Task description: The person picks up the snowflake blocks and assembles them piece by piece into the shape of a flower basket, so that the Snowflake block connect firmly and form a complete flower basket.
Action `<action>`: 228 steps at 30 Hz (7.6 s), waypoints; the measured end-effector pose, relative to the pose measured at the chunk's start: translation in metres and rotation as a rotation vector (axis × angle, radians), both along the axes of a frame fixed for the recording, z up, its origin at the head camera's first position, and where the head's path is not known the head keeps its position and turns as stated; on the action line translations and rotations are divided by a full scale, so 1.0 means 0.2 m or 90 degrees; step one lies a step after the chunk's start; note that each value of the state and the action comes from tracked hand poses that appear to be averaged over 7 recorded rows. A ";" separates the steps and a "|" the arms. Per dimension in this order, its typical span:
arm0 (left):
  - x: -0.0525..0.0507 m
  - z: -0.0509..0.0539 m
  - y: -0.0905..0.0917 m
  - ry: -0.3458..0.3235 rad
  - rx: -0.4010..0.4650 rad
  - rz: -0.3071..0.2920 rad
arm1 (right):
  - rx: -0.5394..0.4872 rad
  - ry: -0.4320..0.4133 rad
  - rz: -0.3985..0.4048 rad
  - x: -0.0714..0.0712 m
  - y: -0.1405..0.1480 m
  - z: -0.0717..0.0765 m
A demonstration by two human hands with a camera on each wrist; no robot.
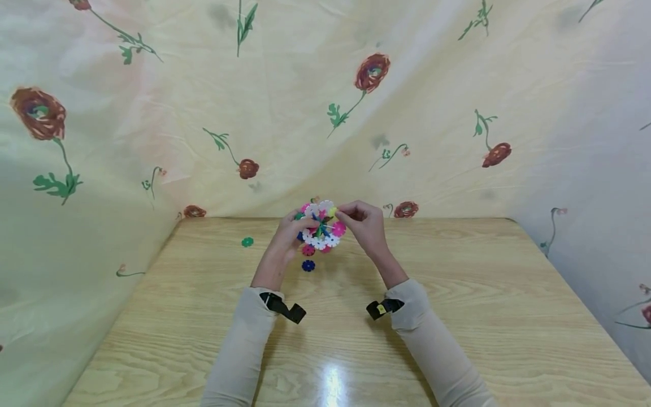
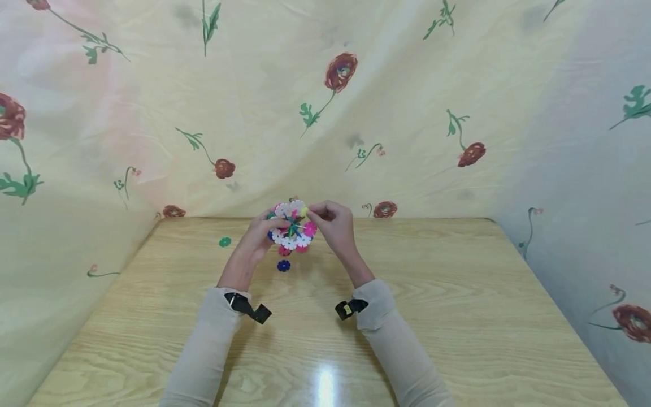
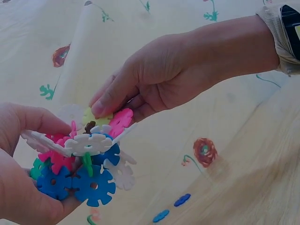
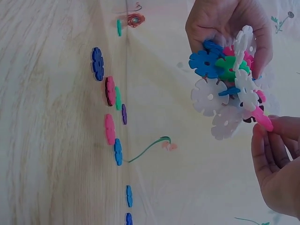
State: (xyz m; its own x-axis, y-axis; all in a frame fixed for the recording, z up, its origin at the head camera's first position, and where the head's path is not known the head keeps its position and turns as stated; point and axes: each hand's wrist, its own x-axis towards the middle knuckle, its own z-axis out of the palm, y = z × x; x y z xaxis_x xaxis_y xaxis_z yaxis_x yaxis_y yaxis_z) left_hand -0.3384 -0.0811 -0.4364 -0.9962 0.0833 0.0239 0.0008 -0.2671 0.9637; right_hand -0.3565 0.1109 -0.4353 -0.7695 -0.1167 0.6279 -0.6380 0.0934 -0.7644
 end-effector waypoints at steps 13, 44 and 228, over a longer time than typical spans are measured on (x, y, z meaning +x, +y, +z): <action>-0.01 0.02 -0.09 0.009 0.068 -0.005 | 0.056 -0.082 0.029 -0.05 0.08 0.04; -0.01 0.03 -0.11 0.057 0.128 -0.076 | 0.620 -0.187 0.072 -0.30 -0.08 -0.19; 0.06 -0.10 0.30 0.160 -0.196 -0.333 | 0.306 -0.154 0.054 0.23 0.57 -0.05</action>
State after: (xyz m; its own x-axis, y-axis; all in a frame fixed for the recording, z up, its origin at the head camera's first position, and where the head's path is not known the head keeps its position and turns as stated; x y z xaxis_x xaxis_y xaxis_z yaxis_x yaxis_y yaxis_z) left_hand -0.3273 -0.0209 -0.4555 -0.7896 0.5954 0.1484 0.1805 -0.0059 0.9836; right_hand -0.3113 0.2250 -0.4448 -0.8609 -0.4148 0.2946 -0.4693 0.4239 -0.7746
